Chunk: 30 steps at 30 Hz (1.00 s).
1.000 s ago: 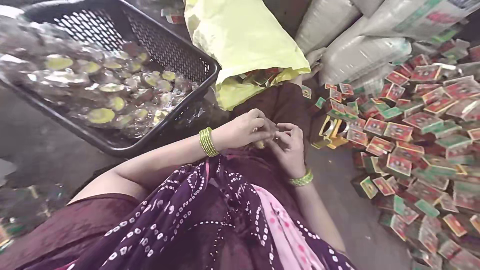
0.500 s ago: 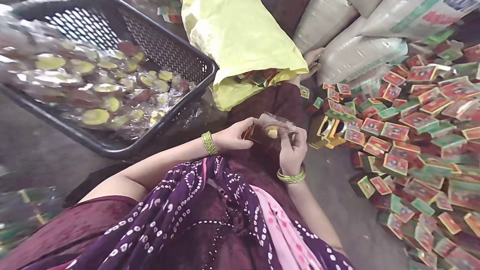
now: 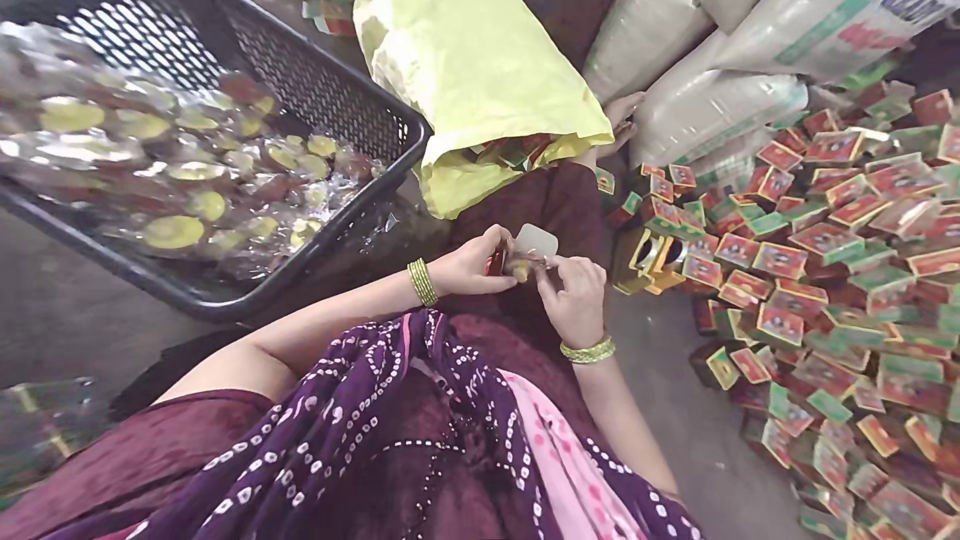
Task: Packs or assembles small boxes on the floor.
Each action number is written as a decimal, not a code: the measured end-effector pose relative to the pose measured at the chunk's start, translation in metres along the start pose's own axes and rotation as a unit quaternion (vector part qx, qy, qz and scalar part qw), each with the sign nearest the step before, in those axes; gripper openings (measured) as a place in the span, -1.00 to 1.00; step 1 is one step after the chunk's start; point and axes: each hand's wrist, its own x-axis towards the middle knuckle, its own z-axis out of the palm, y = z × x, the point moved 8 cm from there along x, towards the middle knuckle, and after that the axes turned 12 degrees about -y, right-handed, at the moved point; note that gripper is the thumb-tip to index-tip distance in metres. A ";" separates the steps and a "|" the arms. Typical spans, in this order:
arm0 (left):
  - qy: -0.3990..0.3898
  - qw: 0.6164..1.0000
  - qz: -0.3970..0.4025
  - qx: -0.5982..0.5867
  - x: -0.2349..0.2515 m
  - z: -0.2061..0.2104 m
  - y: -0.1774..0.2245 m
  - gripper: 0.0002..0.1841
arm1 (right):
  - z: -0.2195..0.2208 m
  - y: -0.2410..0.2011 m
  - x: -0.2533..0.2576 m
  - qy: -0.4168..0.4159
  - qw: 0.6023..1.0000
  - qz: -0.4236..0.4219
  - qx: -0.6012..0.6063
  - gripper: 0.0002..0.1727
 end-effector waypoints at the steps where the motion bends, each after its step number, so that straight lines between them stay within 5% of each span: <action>1: 0.001 1.000 0.001 -0.005 0.000 -0.001 0.001 -0.55 | 0.002 0.003 0.002 -0.017 1.000 0.011 0.008 -0.80; 4: 0.001 0.999 -0.038 -0.009 0.002 -0.001 0.001 -0.67 | 0.003 0.007 0.003 -0.025 0.999 0.025 0.020 -0.79; 9: -0.012 0.990 -0.120 -0.068 0.007 0.003 0.008 -0.52 | -0.001 -0.005 -0.003 0.037 0.999 -0.012 -0.017 -0.87; 17: -0.034 0.984 -0.134 -0.113 0.011 0.006 -0.002 -0.43 | -0.008 -0.011 -0.006 0.064 0.996 -0.050 -0.033 -0.85; 23: -0.071 0.980 -0.159 -0.092 0.011 0.014 -0.006 -0.37 | 0.029 -0.003 -0.002 -0.128 0.989 -0.023 -0.065 -0.86; 28: -0.070 0.985 -0.120 -0.101 0.010 0.023 -0.021 -0.49 | 0.037 0.009 -0.006 -0.264 0.964 0.025 -0.037 -0.56; 30: -0.094 0.987 -0.109 -0.067 0.010 0.029 -0.021 -0.35 | 0.035 0.010 -0.008 -0.287 0.956 0.043 -0.031 -0.47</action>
